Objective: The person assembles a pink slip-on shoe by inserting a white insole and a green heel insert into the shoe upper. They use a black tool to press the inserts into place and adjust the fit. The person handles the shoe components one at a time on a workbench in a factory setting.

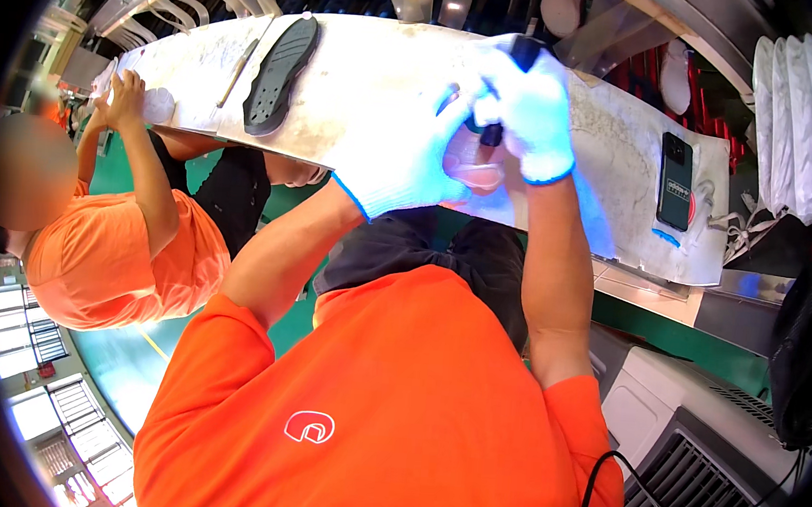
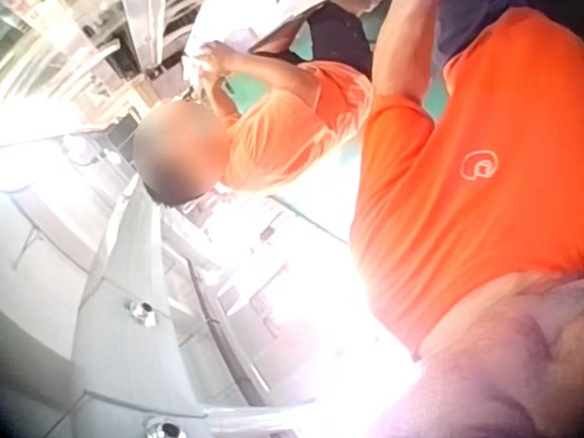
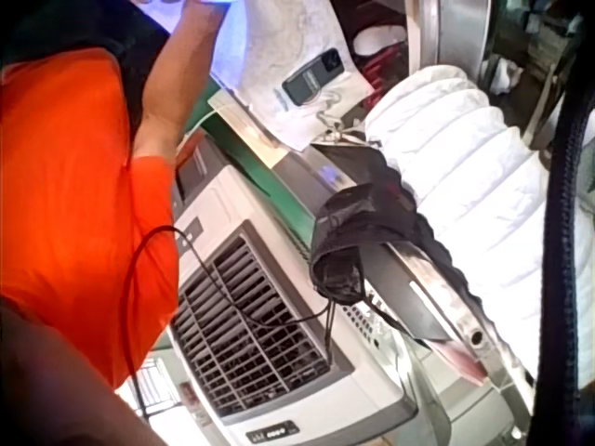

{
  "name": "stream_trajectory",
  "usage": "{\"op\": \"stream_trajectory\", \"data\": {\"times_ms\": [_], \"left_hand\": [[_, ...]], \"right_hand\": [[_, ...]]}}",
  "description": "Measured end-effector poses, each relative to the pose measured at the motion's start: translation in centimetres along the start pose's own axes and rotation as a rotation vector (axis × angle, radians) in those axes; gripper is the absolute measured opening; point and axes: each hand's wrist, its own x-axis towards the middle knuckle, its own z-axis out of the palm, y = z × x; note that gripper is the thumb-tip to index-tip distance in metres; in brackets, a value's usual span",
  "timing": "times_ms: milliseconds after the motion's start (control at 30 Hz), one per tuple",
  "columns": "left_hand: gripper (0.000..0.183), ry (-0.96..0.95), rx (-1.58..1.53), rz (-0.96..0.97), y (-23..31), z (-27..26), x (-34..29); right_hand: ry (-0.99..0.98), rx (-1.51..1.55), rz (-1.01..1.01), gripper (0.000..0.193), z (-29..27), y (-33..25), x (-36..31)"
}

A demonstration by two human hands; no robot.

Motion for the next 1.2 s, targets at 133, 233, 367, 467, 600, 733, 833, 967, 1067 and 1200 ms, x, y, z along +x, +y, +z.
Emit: {"op": "stream_trajectory", "data": {"times_ms": [133, 233, 367, 467, 600, 733, 833, 967, 1067, 1200], "left_hand": [[0.106, 0.124, -0.004, 0.025, -0.1, 0.8, -1.3], [0.11, 0.19, -0.004, 0.027, 0.1, 1.4, -1.6], [0.109, 0.248, 0.053, 0.075, -0.3, 1.9, -2.2], [0.104, 0.243, 0.038, 0.071, -0.2, 1.7, -2.1], [0.098, 0.227, 0.029, 0.069, -0.6, 1.9, -1.9], [0.094, 0.315, 0.126, 0.096, -0.7, 2.3, -2.5], [0.092, 0.314, 0.073, 0.086, -1.3, 2.8, -2.3], [0.091, 0.335, 0.1, 0.077, -1.1, 2.7, -2.3], [0.094, 0.343, 0.074, 0.038, -0.8, 2.6, -2.7], [0.109, 0.258, 0.007, 0.104, -1.7, 0.9, -2.8]], "right_hand": [[0.15, -0.307, 0.147, 0.019, -5.5, -2.1, -0.8], [0.221, -1.376, 0.009, 0.04, -10.6, 0.8, -2.2], [0.189, -1.404, -0.492, 0.081, -10.8, 0.6, -5.0], [-0.239, -0.419, 0.156, 0.1, -9.4, 0.6, -6.3], [-0.455, -0.532, 0.091, 0.095, -6.6, 2.4, -5.9], [-0.327, -0.557, 0.024, 0.104, -4.1, 2.9, -8.1], [-0.091, -0.528, -0.118, 0.103, -1.5, 5.5, -9.6], [-0.098, -0.514, -0.116, 0.098, -1.8, 6.2, -9.1], [-0.118, -0.619, -0.104, 0.095, -1.3, 4.8, -9.0], [-0.129, -0.394, 0.037, 0.096, -1.9, 5.3, -8.4]]}}
